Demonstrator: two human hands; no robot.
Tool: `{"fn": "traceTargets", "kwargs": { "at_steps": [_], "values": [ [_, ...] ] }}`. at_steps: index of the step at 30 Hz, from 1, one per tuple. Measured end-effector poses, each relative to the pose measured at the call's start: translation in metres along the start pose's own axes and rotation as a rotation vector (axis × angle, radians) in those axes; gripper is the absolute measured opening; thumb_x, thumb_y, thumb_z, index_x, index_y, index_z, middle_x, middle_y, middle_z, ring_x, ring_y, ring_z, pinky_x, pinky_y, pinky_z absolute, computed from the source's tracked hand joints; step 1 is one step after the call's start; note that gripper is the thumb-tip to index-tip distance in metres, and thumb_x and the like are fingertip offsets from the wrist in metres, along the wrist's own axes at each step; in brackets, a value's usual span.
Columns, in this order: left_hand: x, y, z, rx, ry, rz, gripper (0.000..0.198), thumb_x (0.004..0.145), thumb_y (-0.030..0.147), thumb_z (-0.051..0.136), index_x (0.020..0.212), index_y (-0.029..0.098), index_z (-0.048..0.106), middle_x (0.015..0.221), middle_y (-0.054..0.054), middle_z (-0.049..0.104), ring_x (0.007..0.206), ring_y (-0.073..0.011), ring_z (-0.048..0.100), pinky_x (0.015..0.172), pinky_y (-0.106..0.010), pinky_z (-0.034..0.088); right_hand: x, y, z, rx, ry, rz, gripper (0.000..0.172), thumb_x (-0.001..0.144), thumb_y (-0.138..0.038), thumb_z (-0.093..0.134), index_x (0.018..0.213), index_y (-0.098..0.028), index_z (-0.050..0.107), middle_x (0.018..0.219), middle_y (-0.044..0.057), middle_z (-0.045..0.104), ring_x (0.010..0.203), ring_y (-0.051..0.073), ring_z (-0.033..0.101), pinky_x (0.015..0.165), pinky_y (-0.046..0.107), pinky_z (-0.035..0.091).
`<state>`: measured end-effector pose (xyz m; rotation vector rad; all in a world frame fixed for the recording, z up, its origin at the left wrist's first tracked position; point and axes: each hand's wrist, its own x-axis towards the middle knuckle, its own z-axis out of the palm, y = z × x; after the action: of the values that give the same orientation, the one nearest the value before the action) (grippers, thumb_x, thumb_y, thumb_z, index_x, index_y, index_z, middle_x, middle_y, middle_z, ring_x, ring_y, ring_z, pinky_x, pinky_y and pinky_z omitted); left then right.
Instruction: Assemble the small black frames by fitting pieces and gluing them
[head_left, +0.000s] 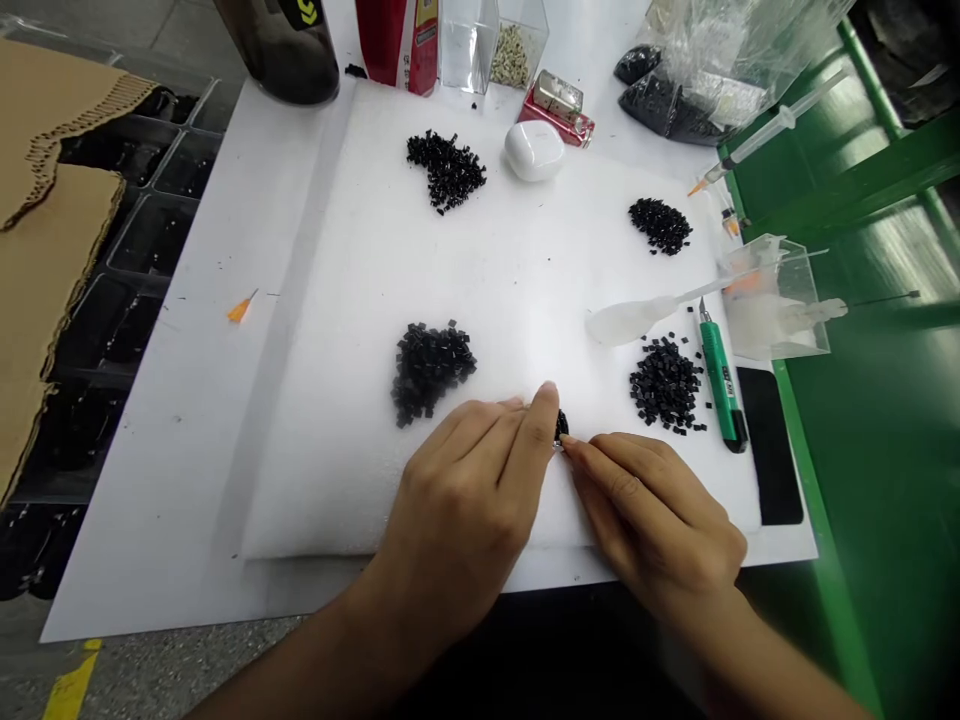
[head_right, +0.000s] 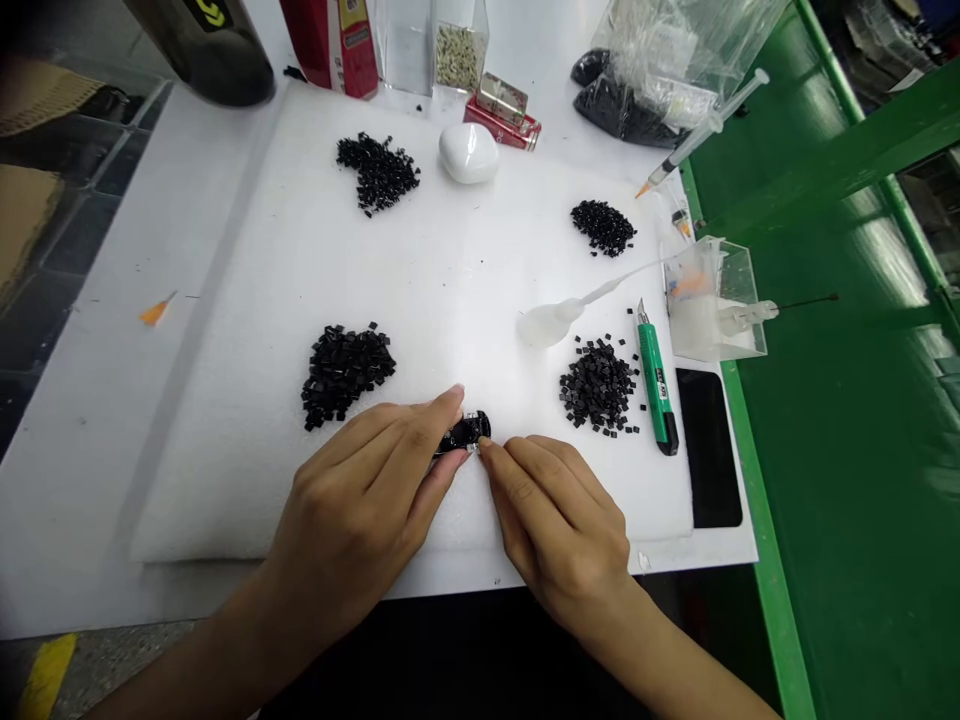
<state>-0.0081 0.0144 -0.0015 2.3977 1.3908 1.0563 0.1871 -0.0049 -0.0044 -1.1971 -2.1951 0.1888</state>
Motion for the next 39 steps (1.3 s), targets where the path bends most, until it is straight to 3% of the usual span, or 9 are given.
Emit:
{"fn": "traceTargets", "kwargs": {
  "at_steps": [3,7,9,12,16,19,22,29,39],
  "values": [
    [-0.001,-0.001,0.0,-0.022,-0.001,-0.014,0.04,0.097,0.008,0.065,0.135,0.002,0.057,0.109,-0.013,0.074,0.106,-0.0235,0.069,0.095,-0.04,0.062,0.004,-0.006,-0.006,0.042,0.02,0.111,0.06,0.084,-0.004,0.07,0.137,-0.033,0.064,0.107,0.005,0.075,0.089,0.024,0.073,0.075,0.043,0.065],
    [-0.002,-0.002,-0.001,-0.067,-0.009,-0.039,0.034,0.098,0.009,0.063,0.132,0.005,0.059,0.108,-0.011,0.074,0.107,-0.0216,0.068,0.096,-0.039,0.061,0.028,-0.002,-0.016,0.119,0.261,0.516,0.033,0.093,-0.021,0.066,0.125,-0.032,0.068,0.106,0.005,0.072,0.092,0.023,0.072,0.086,0.046,0.063],
    [-0.002,-0.002,-0.001,-0.069,-0.01,-0.031,0.034,0.098,0.007,0.063,0.131,0.005,0.059,0.109,-0.01,0.073,0.109,-0.0215,0.066,0.098,-0.039,0.06,0.047,0.01,-0.016,0.145,0.339,0.571,0.038,0.092,-0.029,0.069,0.13,-0.03,0.063,0.119,0.008,0.069,0.11,0.026,0.069,0.098,0.05,0.059],
    [-0.003,-0.001,0.0,-0.04,0.002,-0.008,0.031,0.098,0.007,0.063,0.129,0.005,0.06,0.109,-0.01,0.073,0.109,-0.0218,0.066,0.098,-0.04,0.06,0.073,0.034,-0.011,0.139,0.181,0.557,0.056,0.085,-0.035,0.077,0.137,-0.029,0.055,0.134,0.01,0.065,0.125,0.03,0.063,0.106,0.054,0.053],
    [-0.003,0.0,0.001,-0.029,0.027,-0.008,0.03,0.097,0.008,0.064,0.126,0.003,0.061,0.106,-0.011,0.072,0.107,-0.0224,0.066,0.095,-0.039,0.06,0.085,0.046,-0.001,0.256,0.041,0.582,0.035,0.09,-0.038,0.07,0.123,-0.027,0.066,0.117,0.006,0.073,0.11,0.027,0.07,0.099,0.051,0.056],
    [-0.004,0.001,0.001,-0.028,0.044,-0.018,0.028,0.097,0.007,0.065,0.125,0.002,0.062,0.105,-0.012,0.072,0.107,-0.0228,0.066,0.094,-0.039,0.06,0.079,0.034,-0.007,0.465,0.335,0.643,0.027,0.093,-0.045,0.066,0.111,-0.025,0.071,0.087,0.003,0.072,0.08,0.021,0.071,0.074,0.042,0.06],
    [-0.002,0.001,0.001,-0.033,0.05,-0.033,0.024,0.097,0.006,0.065,0.121,0.003,0.065,0.102,-0.011,0.072,0.104,-0.0219,0.066,0.092,-0.04,0.06,0.068,0.02,-0.021,0.62,0.584,0.81,0.022,0.089,-0.043,0.071,0.081,-0.023,0.07,0.055,-0.004,0.043,0.043,0.012,0.041,0.039,0.03,0.034],
    [0.001,0.0,0.002,-0.055,0.061,-0.061,0.022,0.099,0.01,0.064,0.12,0.006,0.065,0.101,-0.009,0.074,0.105,-0.0216,0.067,0.093,-0.041,0.06,0.044,0.012,-0.012,0.783,0.71,0.973,0.031,0.085,-0.039,0.064,0.067,-0.025,0.044,0.055,-0.006,0.034,0.045,0.011,0.033,0.04,0.028,0.038],
    [0.003,0.001,0.0,-0.071,0.054,-0.085,0.023,0.098,0.011,0.067,0.12,0.005,0.068,0.102,-0.008,0.075,0.105,-0.0212,0.068,0.094,-0.039,0.059,0.044,0.004,0.002,0.773,0.889,1.125,0.041,0.079,-0.034,0.08,0.059,-0.023,0.045,0.053,-0.007,0.035,0.042,0.009,0.036,0.034,0.024,0.036]
  ]
}}
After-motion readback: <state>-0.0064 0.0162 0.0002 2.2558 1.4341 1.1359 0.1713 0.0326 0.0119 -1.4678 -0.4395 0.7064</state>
